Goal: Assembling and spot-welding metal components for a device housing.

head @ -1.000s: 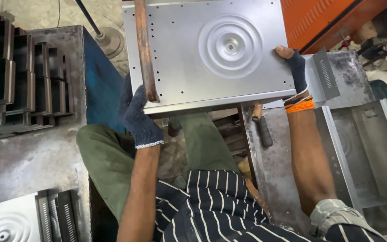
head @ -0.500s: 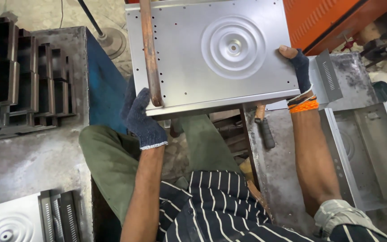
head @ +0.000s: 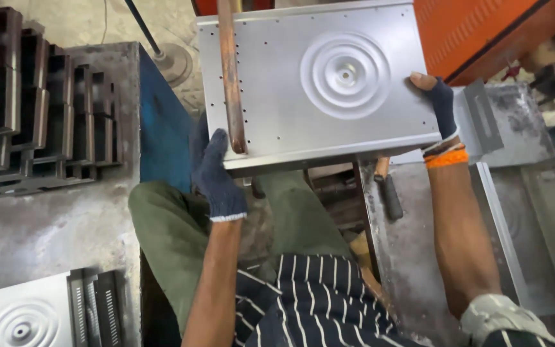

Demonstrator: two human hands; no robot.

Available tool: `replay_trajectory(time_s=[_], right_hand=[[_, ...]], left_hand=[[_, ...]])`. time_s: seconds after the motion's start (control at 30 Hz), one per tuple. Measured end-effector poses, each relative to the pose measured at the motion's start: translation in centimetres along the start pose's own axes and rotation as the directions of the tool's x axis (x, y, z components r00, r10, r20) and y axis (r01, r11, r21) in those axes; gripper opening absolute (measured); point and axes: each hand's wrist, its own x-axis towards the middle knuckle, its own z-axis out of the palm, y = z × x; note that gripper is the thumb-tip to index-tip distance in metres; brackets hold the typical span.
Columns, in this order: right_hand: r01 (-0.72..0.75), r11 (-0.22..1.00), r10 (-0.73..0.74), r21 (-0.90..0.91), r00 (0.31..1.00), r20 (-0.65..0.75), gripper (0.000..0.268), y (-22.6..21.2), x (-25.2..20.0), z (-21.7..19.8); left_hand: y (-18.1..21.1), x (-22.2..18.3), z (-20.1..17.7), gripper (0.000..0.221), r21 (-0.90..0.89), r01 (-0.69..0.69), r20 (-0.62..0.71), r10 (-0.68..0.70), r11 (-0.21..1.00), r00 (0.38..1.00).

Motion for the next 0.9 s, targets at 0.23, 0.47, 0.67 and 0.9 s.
replay_trajectory(time_s=[0.23, 0.47, 0.67, 0.9], right_hand=[[-0.066, 0.996, 0.065, -0.063, 0.998, -0.013, 0.035, 1.5, 4.9, -9.7], [-0.176, 0.961, 0.191, -0.213, 0.980, 0.053, 0.040, -0.3, 5.3, -10.1], [0.002, 1.000, 0.000, -0.027, 0.998, 0.064, 0.048, -4.2, 0.8, 0.3], [-0.124, 0.986, 0.130, -0.110, 0.990, 0.049, 0.041, 1.5, 6.6, -12.6]], left_hand=[[3.1, -2.2, 0.6, 0.067, 0.262, -0.262, 0.374, 0.152, 0.929, 0.915], [2.3, -3.1, 1.4, 0.125, 0.331, -0.137, 0.529, -0.064, 0.934, 0.846], [-0.8, -2.5, -0.4, 0.116, 0.380, -0.159, 0.494, -0.054, 0.911, 0.868], [4.0, -2.3, 2.0, 0.126, 0.470, -0.385, 0.505, 0.115, 0.794, 0.855]])
